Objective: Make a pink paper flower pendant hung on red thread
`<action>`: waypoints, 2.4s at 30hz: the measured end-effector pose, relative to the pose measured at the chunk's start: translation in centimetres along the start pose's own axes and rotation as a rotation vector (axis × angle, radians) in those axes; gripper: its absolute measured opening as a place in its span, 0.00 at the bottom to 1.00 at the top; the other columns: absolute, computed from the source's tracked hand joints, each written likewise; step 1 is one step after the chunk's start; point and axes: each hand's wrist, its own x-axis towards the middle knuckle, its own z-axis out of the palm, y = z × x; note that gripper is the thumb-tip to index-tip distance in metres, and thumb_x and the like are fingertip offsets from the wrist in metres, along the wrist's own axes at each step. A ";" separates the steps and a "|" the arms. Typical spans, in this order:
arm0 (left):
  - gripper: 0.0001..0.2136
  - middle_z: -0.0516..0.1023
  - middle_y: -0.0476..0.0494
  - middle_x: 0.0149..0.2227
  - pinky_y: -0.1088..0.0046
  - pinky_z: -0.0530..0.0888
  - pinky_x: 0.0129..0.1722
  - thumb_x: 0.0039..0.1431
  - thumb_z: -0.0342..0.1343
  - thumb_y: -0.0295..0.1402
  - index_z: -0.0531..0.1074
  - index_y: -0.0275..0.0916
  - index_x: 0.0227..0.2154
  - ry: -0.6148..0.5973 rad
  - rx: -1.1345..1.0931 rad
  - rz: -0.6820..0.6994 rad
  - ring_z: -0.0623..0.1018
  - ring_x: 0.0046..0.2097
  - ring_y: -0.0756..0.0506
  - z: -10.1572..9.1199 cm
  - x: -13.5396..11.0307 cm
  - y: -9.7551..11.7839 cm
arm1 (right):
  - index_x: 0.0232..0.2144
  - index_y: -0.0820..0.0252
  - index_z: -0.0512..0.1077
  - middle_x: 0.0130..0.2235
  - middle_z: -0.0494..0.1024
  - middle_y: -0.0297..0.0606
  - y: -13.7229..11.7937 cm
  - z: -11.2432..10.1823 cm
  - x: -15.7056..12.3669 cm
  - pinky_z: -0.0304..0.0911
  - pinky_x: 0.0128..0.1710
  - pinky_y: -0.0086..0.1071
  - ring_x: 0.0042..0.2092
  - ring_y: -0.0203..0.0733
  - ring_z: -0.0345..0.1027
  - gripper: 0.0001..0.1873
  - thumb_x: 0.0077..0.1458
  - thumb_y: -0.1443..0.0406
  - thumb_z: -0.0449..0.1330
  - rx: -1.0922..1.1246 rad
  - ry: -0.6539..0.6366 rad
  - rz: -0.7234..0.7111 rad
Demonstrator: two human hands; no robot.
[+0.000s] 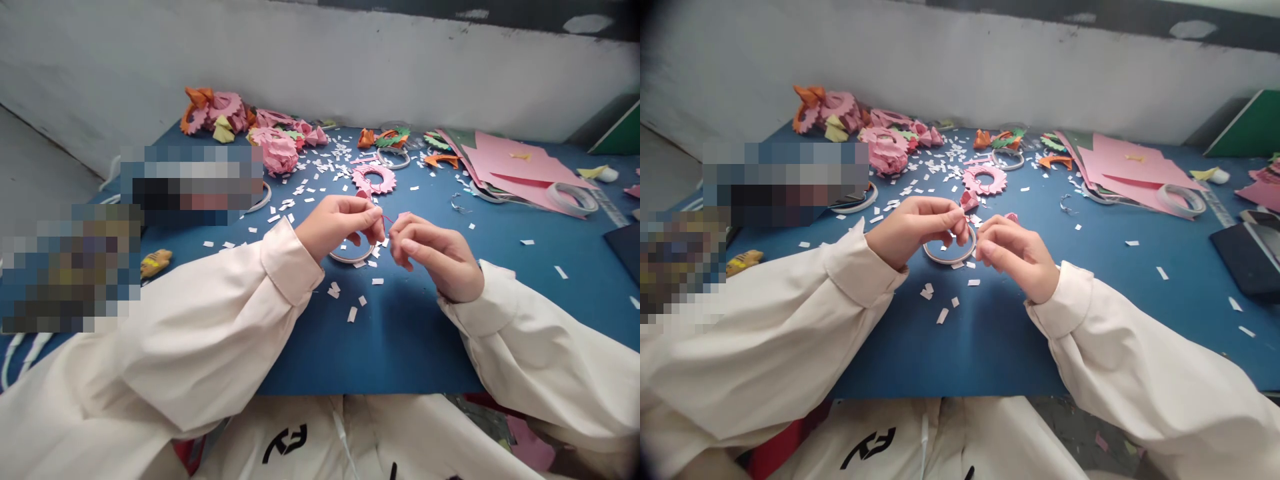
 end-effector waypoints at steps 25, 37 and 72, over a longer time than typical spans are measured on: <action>0.13 0.72 0.48 0.26 0.79 0.64 0.28 0.56 0.54 0.38 0.71 0.33 0.23 -0.123 0.031 -0.033 0.70 0.29 0.54 0.5 -0.2 -0.2 | 0.30 0.60 0.72 0.32 0.71 0.35 -0.6 1.1 -0.1 0.63 0.22 0.29 0.26 0.31 0.64 0.02 0.50 0.70 0.62 -0.364 0.470 -0.208; 0.13 0.71 0.50 0.25 0.73 0.63 0.37 0.48 0.61 0.41 0.72 0.34 0.20 -0.164 -0.101 0.014 0.69 0.32 0.52 0.2 0.0 -0.8 | 0.34 0.55 0.74 0.33 0.74 0.37 -0.3 0.6 0.0 0.63 0.24 0.28 0.33 0.36 0.69 0.11 0.50 0.74 0.58 -0.590 0.279 -0.411; 0.08 0.76 0.47 0.24 0.84 0.68 0.15 0.54 0.56 0.30 0.77 0.33 0.25 0.232 0.127 0.192 0.73 0.25 0.53 2.9 -1.6 0.3 | 0.26 0.61 0.73 0.22 0.66 0.32 -0.7 0.1 0.2 0.52 0.19 0.26 0.23 0.29 0.58 0.10 0.54 0.60 0.59 0.261 0.180 0.217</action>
